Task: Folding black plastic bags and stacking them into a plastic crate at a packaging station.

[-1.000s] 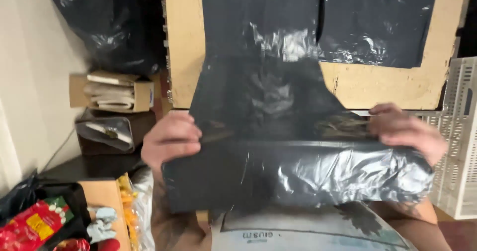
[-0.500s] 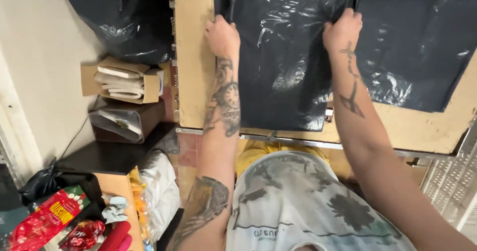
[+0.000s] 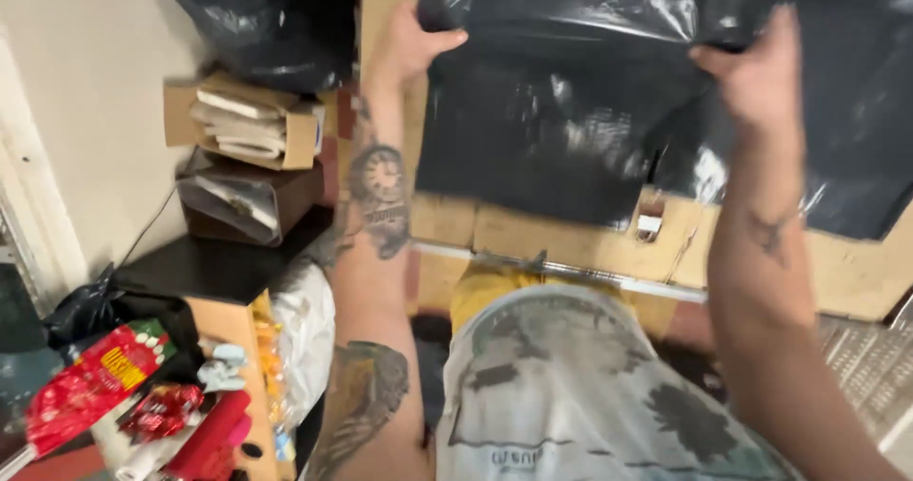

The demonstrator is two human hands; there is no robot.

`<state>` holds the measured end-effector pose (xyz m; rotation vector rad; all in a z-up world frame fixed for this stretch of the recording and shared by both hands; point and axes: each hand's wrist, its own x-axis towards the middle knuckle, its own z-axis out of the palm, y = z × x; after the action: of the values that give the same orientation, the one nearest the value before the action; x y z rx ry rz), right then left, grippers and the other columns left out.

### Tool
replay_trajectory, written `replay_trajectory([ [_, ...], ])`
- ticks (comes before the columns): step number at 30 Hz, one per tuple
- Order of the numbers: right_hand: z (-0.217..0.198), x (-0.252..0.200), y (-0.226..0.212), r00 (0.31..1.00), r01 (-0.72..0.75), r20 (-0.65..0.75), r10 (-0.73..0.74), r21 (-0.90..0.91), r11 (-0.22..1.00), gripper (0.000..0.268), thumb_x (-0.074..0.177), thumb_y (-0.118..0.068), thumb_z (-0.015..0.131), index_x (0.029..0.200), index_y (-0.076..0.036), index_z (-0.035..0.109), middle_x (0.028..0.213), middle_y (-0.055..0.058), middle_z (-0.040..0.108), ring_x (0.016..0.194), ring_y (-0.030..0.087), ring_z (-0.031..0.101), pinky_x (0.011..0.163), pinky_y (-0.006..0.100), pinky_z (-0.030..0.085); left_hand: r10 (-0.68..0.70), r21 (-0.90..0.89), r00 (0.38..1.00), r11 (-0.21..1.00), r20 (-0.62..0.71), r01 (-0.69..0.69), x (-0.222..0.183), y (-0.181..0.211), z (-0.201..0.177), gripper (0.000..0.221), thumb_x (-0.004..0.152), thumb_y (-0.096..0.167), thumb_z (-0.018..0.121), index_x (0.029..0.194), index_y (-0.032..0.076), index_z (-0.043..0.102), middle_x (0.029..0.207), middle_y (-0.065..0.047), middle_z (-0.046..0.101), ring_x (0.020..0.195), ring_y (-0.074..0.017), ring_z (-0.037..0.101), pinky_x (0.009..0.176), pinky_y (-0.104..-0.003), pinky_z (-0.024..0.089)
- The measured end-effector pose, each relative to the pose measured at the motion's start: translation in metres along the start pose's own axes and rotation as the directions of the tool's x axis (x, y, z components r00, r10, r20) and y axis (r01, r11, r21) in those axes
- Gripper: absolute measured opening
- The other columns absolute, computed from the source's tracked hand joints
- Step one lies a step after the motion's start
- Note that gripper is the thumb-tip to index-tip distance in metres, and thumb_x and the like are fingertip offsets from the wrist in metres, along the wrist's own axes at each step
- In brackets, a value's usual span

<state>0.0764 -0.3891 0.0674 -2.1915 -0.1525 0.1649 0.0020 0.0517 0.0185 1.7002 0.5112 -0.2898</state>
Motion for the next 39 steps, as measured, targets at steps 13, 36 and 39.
replay_trajectory([
  [13, 0.043, -0.057, 0.138, 0.796, 0.541, 0.49, -0.355, -0.313, 0.781, 0.063, 0.079, 0.012, 0.06, 0.141, 0.004, 0.067, 0.137, 0.029, 0.067, 0.123, 0.043, 0.064, 0.108, 0.049, 0.05, 0.547, 0.608, 0.687, 0.358, 0.478, -0.708, 0.032, -0.111, 0.039, 0.022, 0.075, -0.008, 0.061, 0.081, 0.007, 0.075, 0.1, -0.011, 0.067, 0.1, -0.0319, 0.059, 0.117, -0.049, 0.039],
  [36, 0.293, -0.017, 0.033, 0.976, 0.187, -0.095, -0.194, -0.077, 0.979, 0.086, 0.116, -0.035, 0.067, 0.164, 0.0, 0.006, 0.172, 0.023, 0.005, 0.164, 0.04, 0.004, 0.141, 0.049, 0.015, -0.391, 0.2, 0.859, 0.861, -0.331, 0.468, -0.1, -0.046, 0.112, 0.034, 0.071, 0.034, 0.074, 0.091, 0.008, 0.081, 0.084, -0.006, 0.08, 0.084, -0.0218, 0.077, 0.069, -0.036, 0.056],
  [39, 0.284, -0.024, 0.058, 0.924, 0.095, -0.372, 0.09, 0.451, 0.887, 0.06, 0.105, -0.03, 0.064, 0.153, -0.004, 0.04, 0.157, 0.015, 0.047, 0.149, 0.028, 0.045, 0.128, 0.04, 0.035, 0.188, 0.479, 0.963, 0.875, -0.192, -0.075, -0.125, -0.041, 0.148, 0.04, 0.089, 0.036, 0.07, 0.062, 0.01, 0.055, 0.056, -0.007, 0.058, 0.056, -0.0217, 0.051, 0.055, -0.044, 0.036],
])
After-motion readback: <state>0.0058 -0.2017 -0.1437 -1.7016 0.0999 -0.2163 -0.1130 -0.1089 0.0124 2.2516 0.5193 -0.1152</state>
